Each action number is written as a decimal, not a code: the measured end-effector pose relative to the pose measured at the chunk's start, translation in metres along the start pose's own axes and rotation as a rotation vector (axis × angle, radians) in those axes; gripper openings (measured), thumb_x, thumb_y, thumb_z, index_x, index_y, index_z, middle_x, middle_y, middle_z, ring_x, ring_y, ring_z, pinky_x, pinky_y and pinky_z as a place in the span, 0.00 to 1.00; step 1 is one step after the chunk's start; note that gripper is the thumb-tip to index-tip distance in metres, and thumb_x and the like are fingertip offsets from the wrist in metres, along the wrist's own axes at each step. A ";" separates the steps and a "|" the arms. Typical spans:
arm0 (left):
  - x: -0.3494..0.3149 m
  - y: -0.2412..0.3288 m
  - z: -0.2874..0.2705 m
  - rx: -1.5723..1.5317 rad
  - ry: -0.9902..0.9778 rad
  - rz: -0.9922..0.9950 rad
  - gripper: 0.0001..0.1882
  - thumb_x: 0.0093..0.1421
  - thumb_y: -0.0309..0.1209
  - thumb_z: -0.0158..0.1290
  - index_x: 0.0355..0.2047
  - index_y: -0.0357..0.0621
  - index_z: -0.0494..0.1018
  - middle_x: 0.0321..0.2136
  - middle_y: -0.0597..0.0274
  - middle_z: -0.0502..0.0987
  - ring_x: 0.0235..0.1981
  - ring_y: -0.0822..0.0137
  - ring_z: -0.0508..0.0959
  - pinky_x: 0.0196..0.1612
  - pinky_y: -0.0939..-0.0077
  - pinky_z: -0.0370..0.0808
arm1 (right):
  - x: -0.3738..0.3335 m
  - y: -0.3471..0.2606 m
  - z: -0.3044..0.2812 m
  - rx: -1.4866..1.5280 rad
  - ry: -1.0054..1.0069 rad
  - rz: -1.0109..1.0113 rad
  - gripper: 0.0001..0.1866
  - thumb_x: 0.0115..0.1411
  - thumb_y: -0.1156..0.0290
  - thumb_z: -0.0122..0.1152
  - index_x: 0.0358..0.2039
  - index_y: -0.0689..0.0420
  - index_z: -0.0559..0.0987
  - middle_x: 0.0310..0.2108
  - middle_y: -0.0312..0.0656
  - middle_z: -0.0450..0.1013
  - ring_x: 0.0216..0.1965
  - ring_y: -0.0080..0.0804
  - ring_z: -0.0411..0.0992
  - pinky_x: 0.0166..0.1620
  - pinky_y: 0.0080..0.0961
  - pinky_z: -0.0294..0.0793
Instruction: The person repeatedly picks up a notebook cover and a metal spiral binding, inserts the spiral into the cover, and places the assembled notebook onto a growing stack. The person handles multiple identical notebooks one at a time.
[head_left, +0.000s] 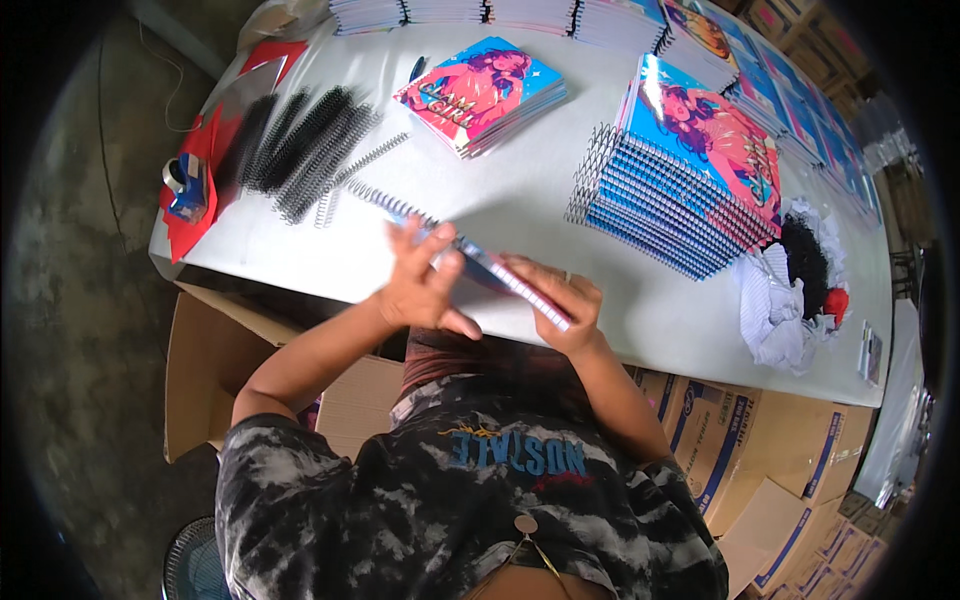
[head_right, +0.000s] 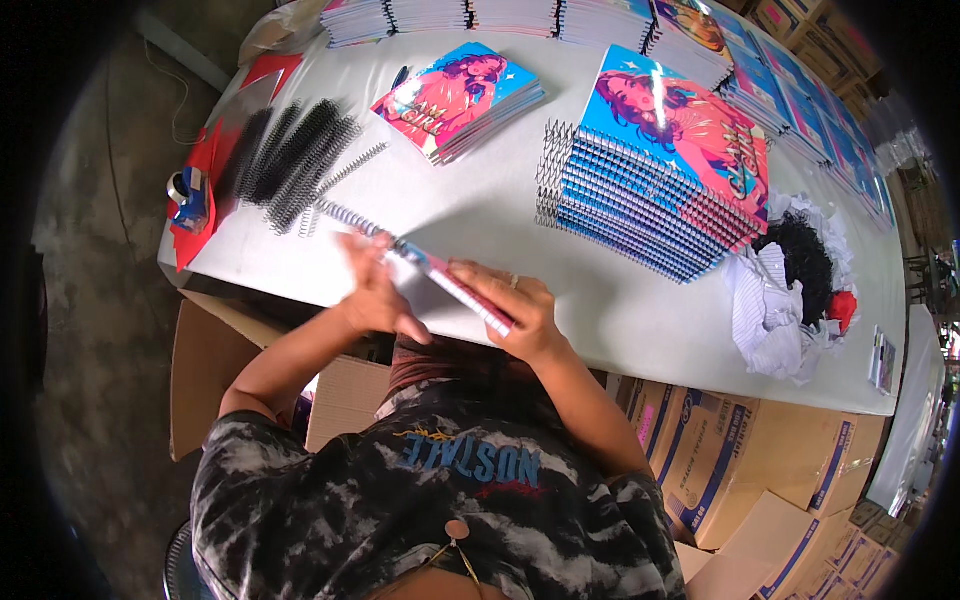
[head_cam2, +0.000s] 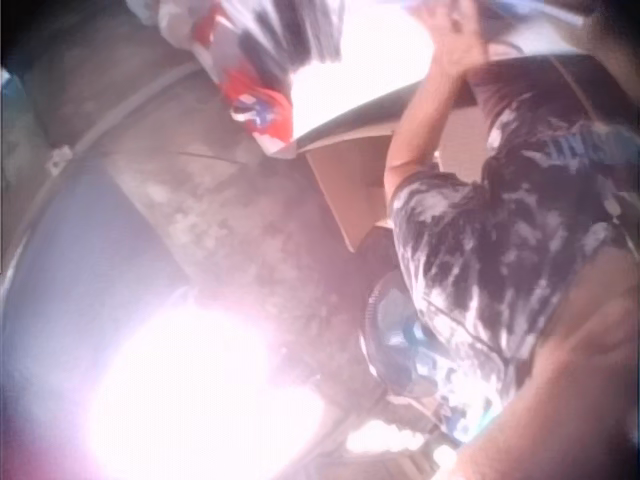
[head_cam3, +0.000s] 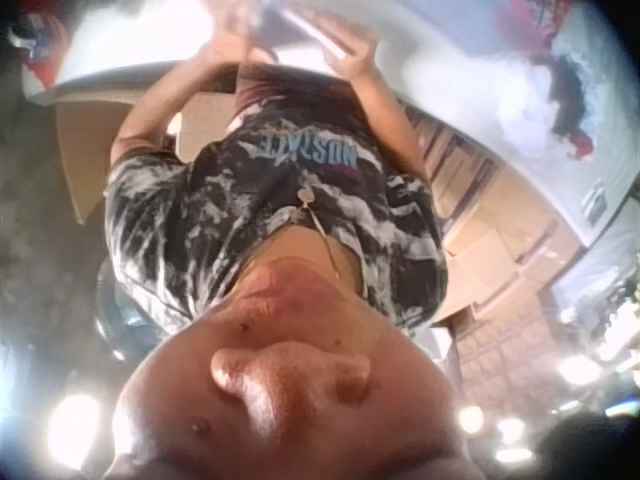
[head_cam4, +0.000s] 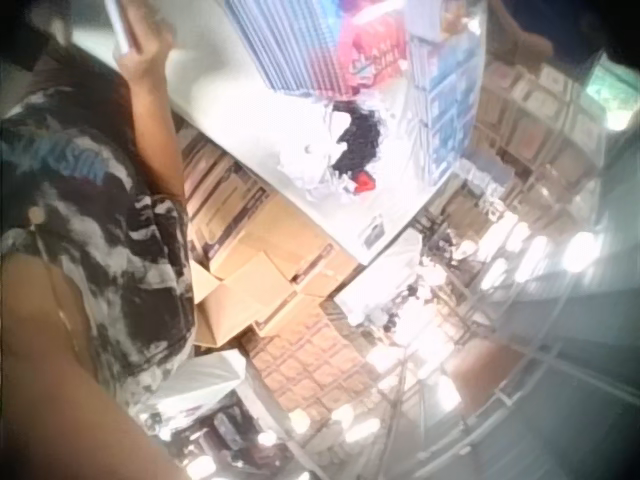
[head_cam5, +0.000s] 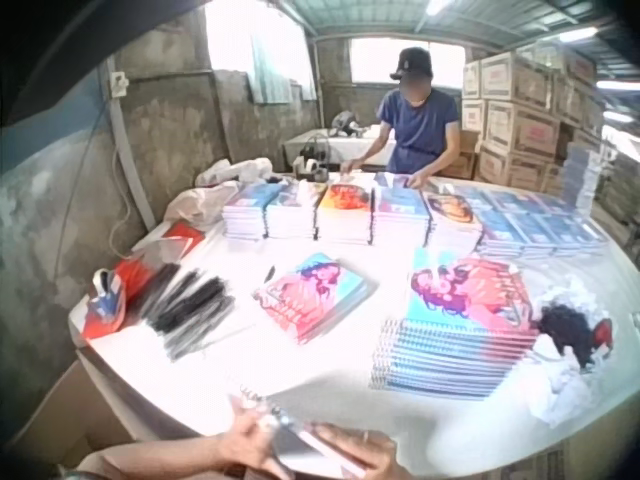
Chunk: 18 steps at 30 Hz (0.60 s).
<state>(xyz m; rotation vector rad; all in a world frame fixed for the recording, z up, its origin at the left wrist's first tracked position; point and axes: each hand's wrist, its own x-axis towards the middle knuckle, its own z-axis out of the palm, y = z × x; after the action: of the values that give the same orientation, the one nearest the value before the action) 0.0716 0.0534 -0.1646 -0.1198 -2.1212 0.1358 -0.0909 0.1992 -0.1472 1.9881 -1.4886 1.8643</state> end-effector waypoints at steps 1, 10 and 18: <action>0.000 0.001 -0.003 0.032 0.065 -0.013 0.51 0.51 0.65 0.44 0.58 0.28 0.51 0.55 0.26 0.51 0.58 0.32 0.48 0.57 0.35 0.44 | -0.004 -0.005 0.001 0.015 -0.004 -0.002 0.19 0.44 0.83 0.57 0.40 0.64 0.77 0.37 0.49 0.76 0.35 0.39 0.77 0.37 0.26 0.76; 0.053 0.008 -0.006 0.037 -0.013 -0.154 0.37 0.59 0.59 0.35 0.46 0.35 0.69 0.46 0.43 0.68 0.48 0.47 0.67 0.50 0.55 0.61 | -0.006 -0.002 -0.004 0.069 0.005 0.183 0.18 0.48 0.85 0.56 0.42 0.62 0.77 0.38 0.46 0.76 0.37 0.37 0.76 0.40 0.27 0.75; 0.105 -0.018 0.000 0.081 0.120 -0.029 0.23 0.51 0.53 0.53 0.22 0.44 0.67 0.22 0.62 0.69 0.26 0.61 0.67 0.34 0.62 0.61 | 0.005 -0.007 -0.012 0.220 -0.053 0.341 0.19 0.50 0.86 0.55 0.45 0.61 0.75 0.40 0.46 0.75 0.39 0.35 0.76 0.43 0.25 0.73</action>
<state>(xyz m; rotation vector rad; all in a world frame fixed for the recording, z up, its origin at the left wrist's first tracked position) 0.0155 0.0503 -0.0735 -0.0484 -1.9941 0.1921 -0.0966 0.2069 -0.1358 1.9856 -1.8073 2.2084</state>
